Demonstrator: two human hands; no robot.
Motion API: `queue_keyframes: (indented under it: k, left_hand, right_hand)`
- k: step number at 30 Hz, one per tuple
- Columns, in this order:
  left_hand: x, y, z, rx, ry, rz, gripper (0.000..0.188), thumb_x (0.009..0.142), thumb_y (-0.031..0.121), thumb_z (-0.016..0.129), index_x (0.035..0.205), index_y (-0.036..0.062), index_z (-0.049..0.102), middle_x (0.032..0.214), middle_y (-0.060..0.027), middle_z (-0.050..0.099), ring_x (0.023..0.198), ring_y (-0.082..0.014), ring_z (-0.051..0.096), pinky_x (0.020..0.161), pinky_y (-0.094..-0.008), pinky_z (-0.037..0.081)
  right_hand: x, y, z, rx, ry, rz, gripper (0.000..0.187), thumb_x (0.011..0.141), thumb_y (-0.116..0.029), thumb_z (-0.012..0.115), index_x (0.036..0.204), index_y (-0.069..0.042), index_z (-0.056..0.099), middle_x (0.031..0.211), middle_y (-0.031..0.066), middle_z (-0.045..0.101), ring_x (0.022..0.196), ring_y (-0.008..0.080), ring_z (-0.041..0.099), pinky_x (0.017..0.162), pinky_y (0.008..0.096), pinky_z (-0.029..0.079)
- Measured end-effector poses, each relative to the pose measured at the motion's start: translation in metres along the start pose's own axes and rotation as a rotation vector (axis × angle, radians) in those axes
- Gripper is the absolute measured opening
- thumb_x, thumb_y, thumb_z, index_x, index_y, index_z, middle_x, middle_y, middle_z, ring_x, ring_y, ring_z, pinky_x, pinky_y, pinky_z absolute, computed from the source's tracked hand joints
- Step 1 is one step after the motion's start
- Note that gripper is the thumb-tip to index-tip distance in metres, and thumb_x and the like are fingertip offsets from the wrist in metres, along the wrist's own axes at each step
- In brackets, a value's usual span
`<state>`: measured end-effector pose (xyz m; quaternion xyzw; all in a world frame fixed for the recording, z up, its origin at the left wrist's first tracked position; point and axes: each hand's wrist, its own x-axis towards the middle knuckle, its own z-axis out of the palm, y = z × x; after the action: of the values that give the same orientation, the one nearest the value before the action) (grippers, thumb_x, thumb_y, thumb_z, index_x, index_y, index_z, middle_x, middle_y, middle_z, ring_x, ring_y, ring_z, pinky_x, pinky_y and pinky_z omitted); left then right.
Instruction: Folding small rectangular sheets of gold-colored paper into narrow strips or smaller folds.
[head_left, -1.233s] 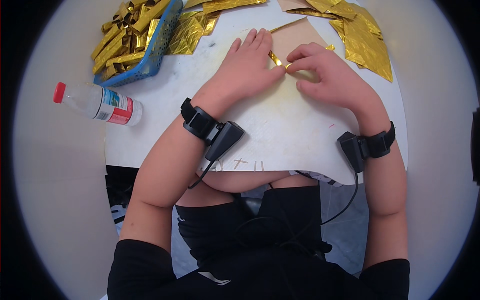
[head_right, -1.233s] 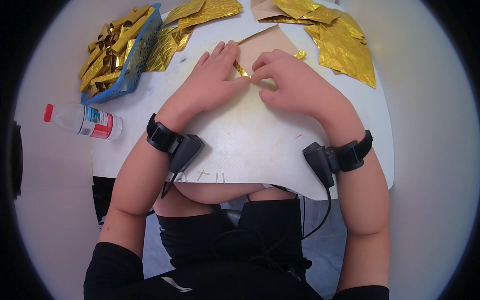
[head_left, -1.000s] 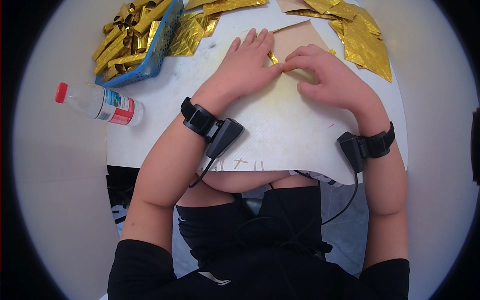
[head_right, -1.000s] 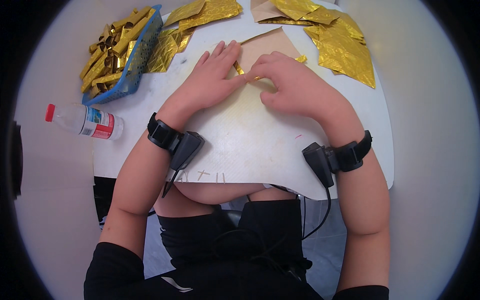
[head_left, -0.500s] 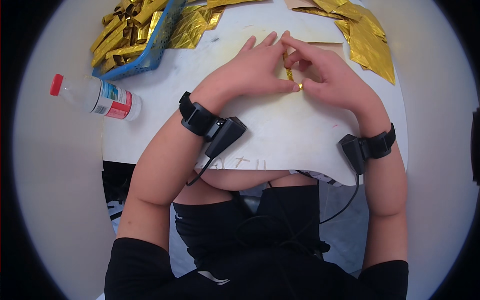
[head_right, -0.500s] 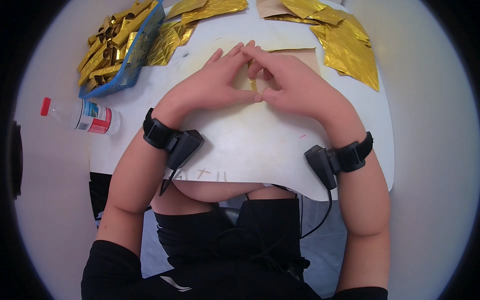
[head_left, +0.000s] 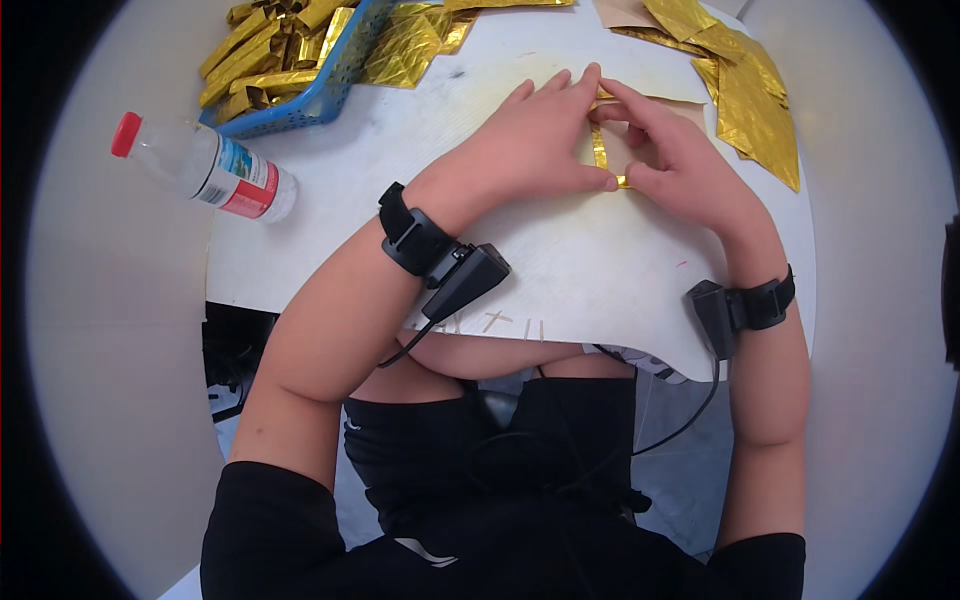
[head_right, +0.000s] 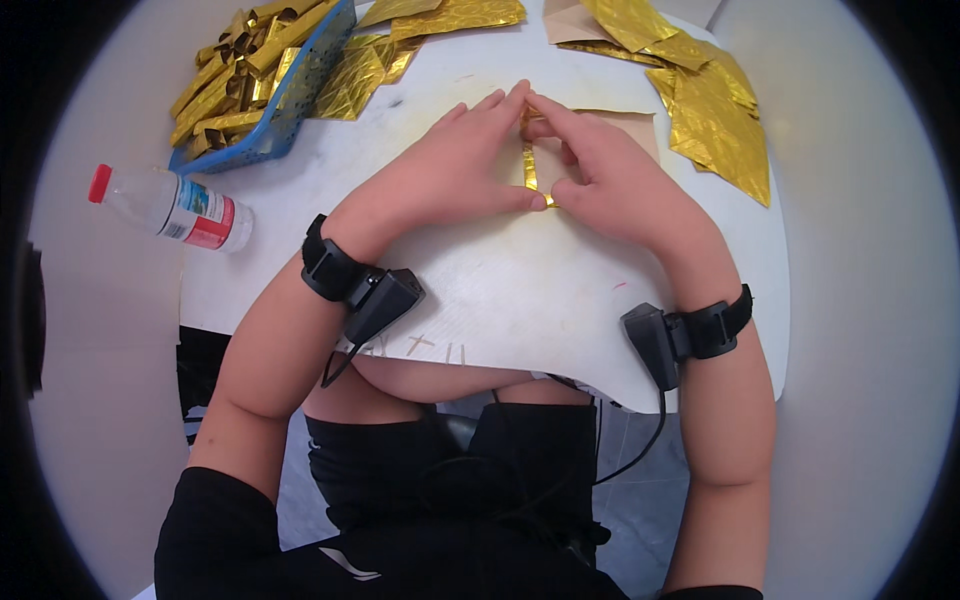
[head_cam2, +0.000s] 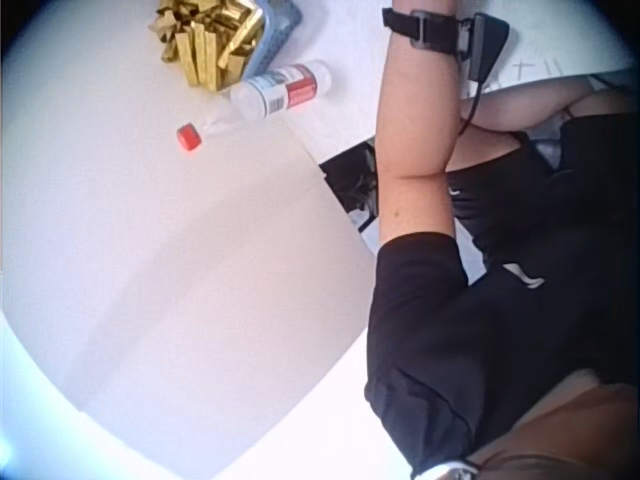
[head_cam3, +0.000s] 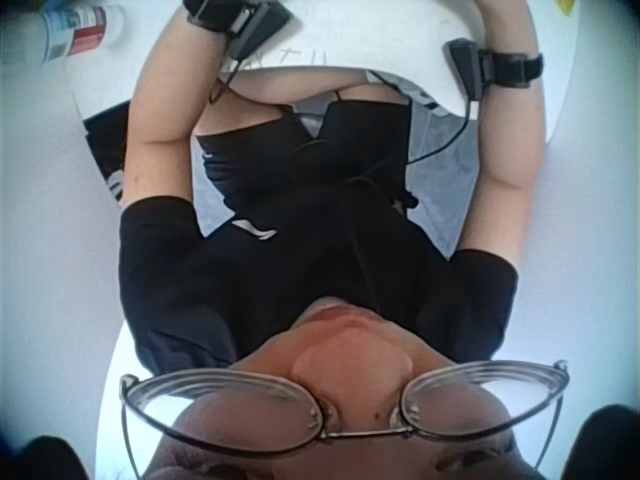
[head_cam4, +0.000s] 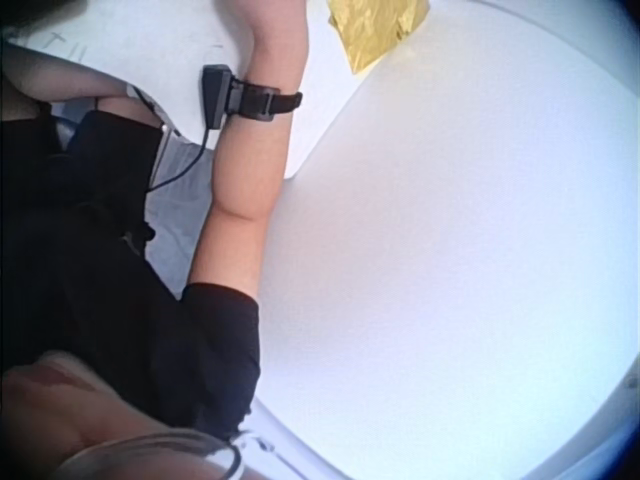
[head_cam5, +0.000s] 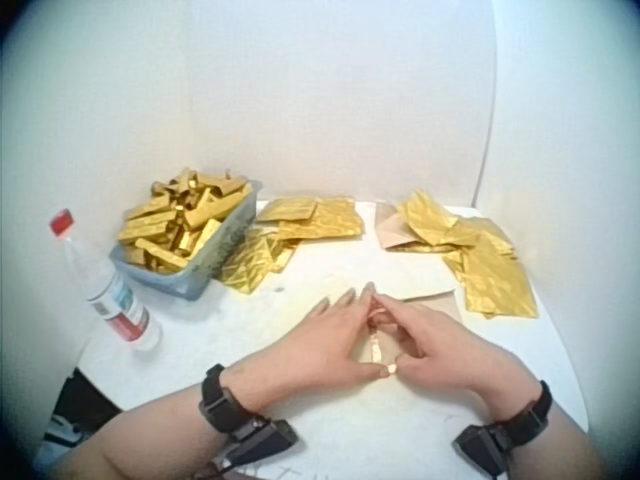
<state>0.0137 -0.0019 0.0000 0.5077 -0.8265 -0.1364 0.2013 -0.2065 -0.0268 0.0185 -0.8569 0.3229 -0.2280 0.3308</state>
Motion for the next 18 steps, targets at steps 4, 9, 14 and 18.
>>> queue_keyframes:
  k: [4, 9, 14, 18]
  left_hand:
    - [0.001, 0.005, -0.006, -0.016, 0.018, -0.039, 0.113, 0.078, 0.041, 0.086, 0.163, -0.0041, 0.027, 0.146, -0.027, 0.058, 0.137, -0.0436, 0.054, 0.124, -0.0464, 0.035]
    - [-0.001, 0.013, -0.015, -0.053, -0.003, -0.035, 0.106, 0.078, 0.033, 0.087, 0.161, -0.0046, 0.032, 0.141, -0.024, 0.063, 0.125, -0.0418, 0.062, 0.114, -0.0447, 0.045]
    - [-0.002, 0.001, -0.025, -0.1, -0.097, 0.11, 0.089, 0.082, 0.022, 0.082, 0.158, -0.0009, 0.04, 0.144, -0.0215, 0.062, 0.128, -0.0403, 0.06, 0.113, -0.0441, 0.046]
    - [-0.004, -0.014, -0.024, -0.125, -0.1, 0.174, 0.077, 0.086, 0.014, 0.075, 0.156, 0.0021, 0.045, 0.149, -0.0211, 0.058, 0.133, -0.0378, 0.058, 0.114, -0.044, 0.045]
  right_hand:
    - [-0.001, 0.0, 0.002, -0.018, 0.019, -0.048, 0.08, 0.083, 0.003, 0.059, 0.16, -0.007, 0.04, 0.134, 0.0147, 0.068, 0.101, 0.0254, 0.061, 0.093, 0.0356, 0.053]
    - [0.001, 0.004, -0.007, -0.053, 0.085, -0.02, 0.068, 0.083, 0.0, 0.058, 0.15, -0.007, 0.054, 0.127, 0.0132, 0.07, 0.104, 0.0259, 0.062, 0.094, 0.0368, 0.054]
    - [0.0, 0.021, -0.012, -0.11, 0.241, -0.069, 0.058, 0.085, -0.002, 0.057, 0.143, -0.009, 0.062, 0.117, 0.0127, 0.072, 0.1, 0.0254, 0.064, 0.092, 0.0377, 0.056]
    - [0.001, 0.019, -0.015, -0.083, 0.165, 0.046, 0.047, 0.09, -0.003, 0.058, 0.135, -0.006, 0.068, 0.112, 0.0121, 0.076, 0.094, 0.0233, 0.066, 0.088, 0.0352, 0.056]
